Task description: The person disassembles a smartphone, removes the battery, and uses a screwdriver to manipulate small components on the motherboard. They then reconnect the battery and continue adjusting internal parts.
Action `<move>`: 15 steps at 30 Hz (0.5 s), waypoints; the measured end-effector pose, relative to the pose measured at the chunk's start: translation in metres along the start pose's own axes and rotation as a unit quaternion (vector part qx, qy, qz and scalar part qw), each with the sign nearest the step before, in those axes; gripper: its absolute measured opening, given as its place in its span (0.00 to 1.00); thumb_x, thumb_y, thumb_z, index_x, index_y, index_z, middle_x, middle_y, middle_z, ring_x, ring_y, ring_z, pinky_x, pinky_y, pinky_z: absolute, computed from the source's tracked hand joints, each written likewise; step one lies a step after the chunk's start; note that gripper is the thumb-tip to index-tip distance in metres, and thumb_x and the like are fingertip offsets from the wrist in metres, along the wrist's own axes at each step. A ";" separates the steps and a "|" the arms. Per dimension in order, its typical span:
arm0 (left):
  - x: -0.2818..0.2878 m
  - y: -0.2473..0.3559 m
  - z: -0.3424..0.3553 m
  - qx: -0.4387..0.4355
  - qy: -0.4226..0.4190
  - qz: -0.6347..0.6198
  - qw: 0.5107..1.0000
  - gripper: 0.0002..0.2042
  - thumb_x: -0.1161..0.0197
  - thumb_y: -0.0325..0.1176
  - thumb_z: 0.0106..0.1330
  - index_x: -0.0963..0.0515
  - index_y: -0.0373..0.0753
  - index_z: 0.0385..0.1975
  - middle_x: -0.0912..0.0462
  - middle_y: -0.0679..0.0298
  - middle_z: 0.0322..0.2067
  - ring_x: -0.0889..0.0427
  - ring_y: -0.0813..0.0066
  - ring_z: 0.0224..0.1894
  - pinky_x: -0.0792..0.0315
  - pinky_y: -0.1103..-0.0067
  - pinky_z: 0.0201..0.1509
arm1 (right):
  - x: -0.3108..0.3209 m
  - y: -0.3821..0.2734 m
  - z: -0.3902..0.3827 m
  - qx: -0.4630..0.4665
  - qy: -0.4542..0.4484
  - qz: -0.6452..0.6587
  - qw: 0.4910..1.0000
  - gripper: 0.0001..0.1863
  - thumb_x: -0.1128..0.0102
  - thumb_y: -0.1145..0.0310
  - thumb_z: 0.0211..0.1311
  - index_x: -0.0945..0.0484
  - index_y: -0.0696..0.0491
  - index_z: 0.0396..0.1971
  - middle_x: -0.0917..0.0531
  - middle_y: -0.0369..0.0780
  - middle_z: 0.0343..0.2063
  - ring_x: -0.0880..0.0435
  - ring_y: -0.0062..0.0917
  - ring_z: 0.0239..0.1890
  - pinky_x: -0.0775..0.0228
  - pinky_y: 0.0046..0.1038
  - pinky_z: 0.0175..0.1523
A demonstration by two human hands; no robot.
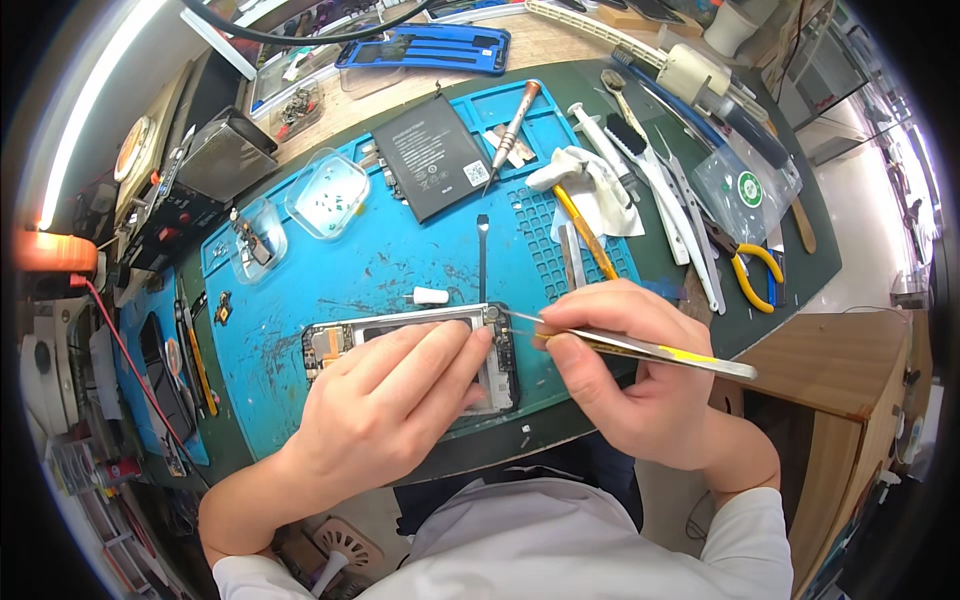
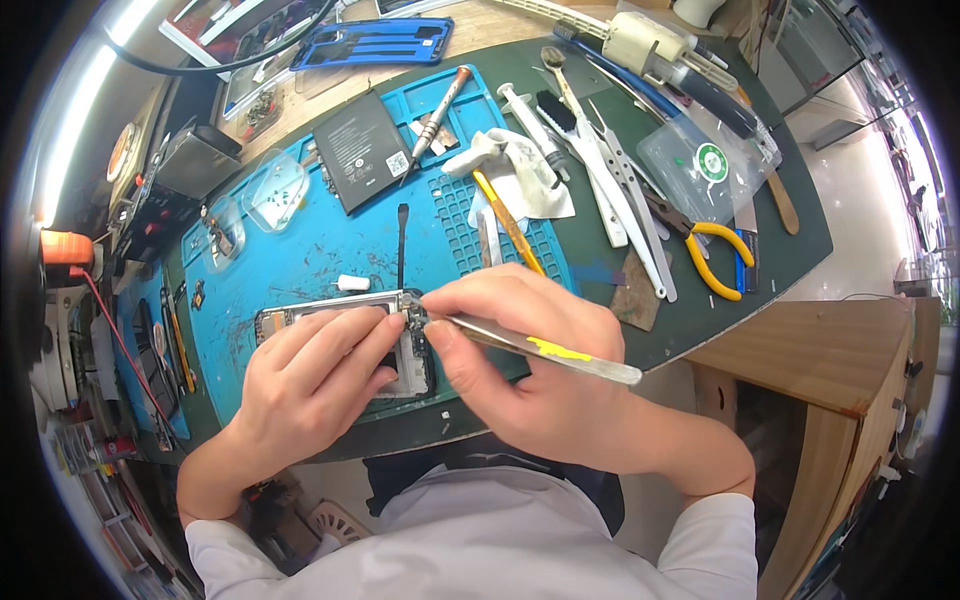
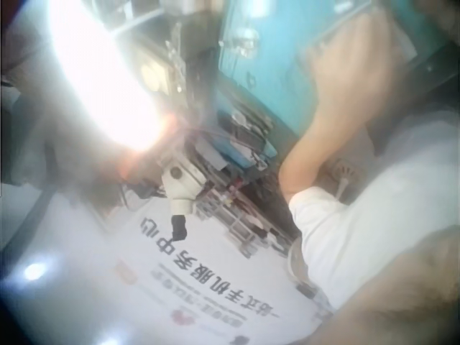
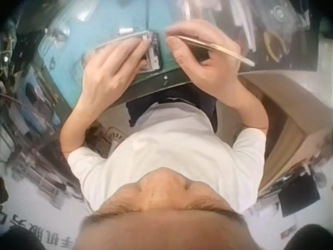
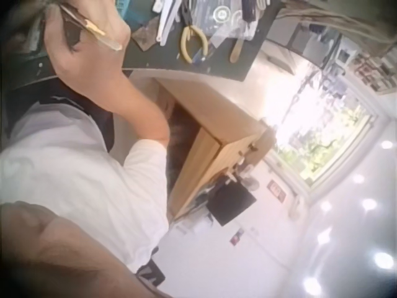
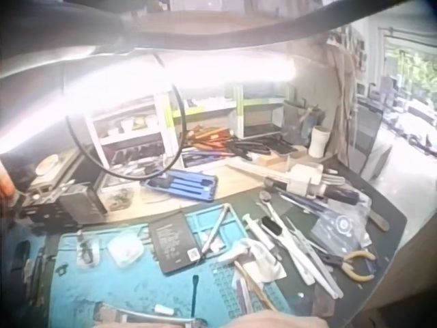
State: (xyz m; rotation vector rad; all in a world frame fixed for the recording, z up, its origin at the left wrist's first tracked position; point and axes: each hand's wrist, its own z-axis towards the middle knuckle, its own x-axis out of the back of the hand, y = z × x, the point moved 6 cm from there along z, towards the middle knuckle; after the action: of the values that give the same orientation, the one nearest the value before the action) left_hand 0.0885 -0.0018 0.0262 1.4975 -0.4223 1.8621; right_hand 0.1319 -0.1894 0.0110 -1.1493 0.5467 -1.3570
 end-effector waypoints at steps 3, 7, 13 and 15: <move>-0.001 -0.001 0.000 -0.015 0.014 0.020 1.000 0.19 0.28 0.32 0.61 0.14 0.32 0.51 0.15 0.60 0.49 0.12 0.68 0.48 0.16 0.76 0.50 | -0.004 0.002 0.004 0.016 -0.008 -0.034 0.999 0.09 0.27 0.73 0.68 0.14 0.58 0.44 0.11 0.43 0.37 0.11 0.32 0.33 0.18 0.28 0.38; -0.001 -0.001 0.001 -0.024 0.020 0.032 0.999 0.18 0.28 0.31 0.61 0.13 0.32 0.51 0.15 0.61 0.48 0.11 0.71 0.47 0.16 0.77 0.49 | -0.007 0.007 0.004 0.004 -0.018 -0.039 0.999 0.09 0.27 0.69 0.71 0.15 0.58 0.43 0.12 0.42 0.36 0.12 0.33 0.30 0.19 0.29 0.35; -0.001 -0.001 0.002 -0.031 0.014 0.039 0.999 0.17 0.29 0.31 0.62 0.13 0.32 0.50 0.15 0.61 0.48 0.11 0.71 0.47 0.16 0.78 0.49 | -0.012 0.006 0.003 0.058 -0.024 -0.049 0.997 0.10 0.25 0.68 0.68 0.16 0.57 0.40 0.13 0.42 0.33 0.13 0.36 0.29 0.20 0.31 0.33; -0.001 -0.001 0.002 -0.034 0.014 0.042 0.998 0.17 0.29 0.31 0.63 0.13 0.32 0.51 0.15 0.61 0.48 0.11 0.71 0.47 0.16 0.78 0.48 | -0.013 0.006 0.005 0.065 -0.038 -0.049 0.996 0.10 0.25 0.70 0.67 0.17 0.58 0.40 0.13 0.42 0.32 0.13 0.36 0.29 0.20 0.32 0.32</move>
State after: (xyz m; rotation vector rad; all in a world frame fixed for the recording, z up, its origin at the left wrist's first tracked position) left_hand 0.0907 -0.0028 0.0252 1.4268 -0.5382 1.9122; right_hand 0.1361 -0.1762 0.0041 -1.1274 0.3454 -1.4050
